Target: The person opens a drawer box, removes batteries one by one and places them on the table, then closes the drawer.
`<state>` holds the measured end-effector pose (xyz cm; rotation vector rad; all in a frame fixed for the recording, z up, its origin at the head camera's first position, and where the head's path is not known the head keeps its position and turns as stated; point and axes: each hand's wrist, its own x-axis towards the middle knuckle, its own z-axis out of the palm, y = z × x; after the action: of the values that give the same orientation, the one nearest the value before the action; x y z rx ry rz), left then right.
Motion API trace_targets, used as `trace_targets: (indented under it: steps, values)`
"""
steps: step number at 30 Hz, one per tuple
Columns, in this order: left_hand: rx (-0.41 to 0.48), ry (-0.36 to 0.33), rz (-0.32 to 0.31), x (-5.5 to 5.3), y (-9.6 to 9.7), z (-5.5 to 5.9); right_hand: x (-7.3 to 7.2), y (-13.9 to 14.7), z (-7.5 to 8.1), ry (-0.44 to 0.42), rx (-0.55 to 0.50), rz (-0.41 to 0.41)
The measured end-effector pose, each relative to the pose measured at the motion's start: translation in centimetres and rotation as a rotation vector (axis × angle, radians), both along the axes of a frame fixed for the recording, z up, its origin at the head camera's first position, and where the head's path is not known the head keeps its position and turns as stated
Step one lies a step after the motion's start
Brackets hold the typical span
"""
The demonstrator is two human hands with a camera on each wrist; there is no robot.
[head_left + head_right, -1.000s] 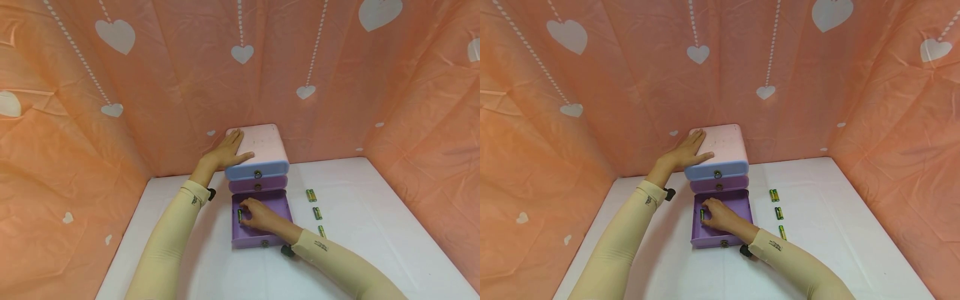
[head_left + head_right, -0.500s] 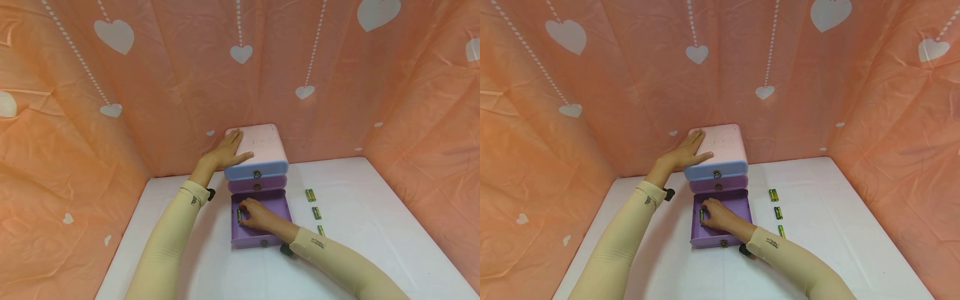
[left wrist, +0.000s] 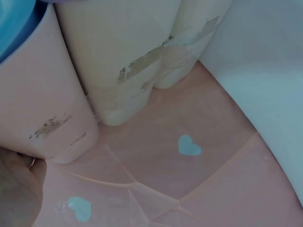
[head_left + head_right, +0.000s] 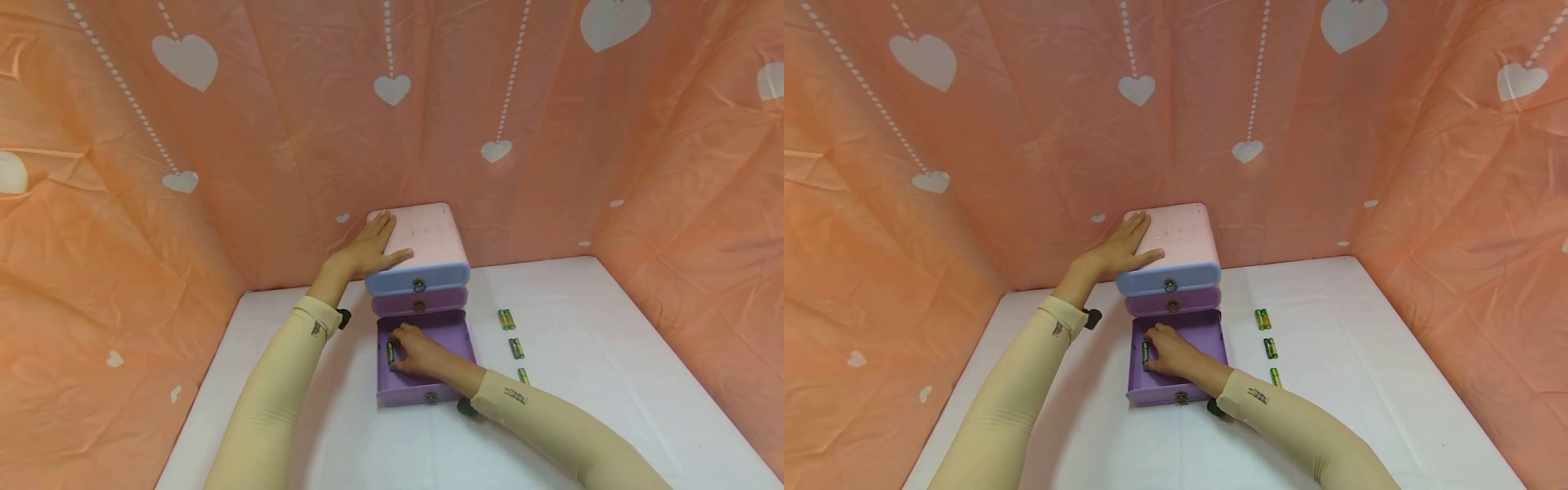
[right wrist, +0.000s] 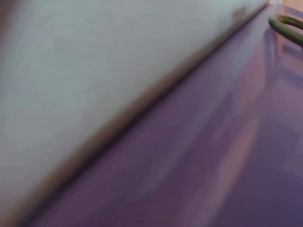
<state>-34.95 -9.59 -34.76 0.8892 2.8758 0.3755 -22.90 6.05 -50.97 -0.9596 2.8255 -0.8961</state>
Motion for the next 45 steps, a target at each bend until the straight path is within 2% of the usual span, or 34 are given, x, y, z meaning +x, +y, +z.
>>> trace_targets:
  steps: [23, 30, 45]
  values:
    - [-0.002, 0.007, 0.004, 0.2, 0.0, 0.0, -0.1, 0.1, -0.4, 0.033, 0.075, 0.022]
    - [0.001, 0.011, 0.001, 0.0, 0.0, -0.3, 0.0, 0.3, -0.3, 0.036, 0.04, 0.034]
    - [0.003, 0.012, 0.003, -0.1, 0.0, -0.2, 0.4, 1.0, 0.6, 0.057, -0.031, 0.042]
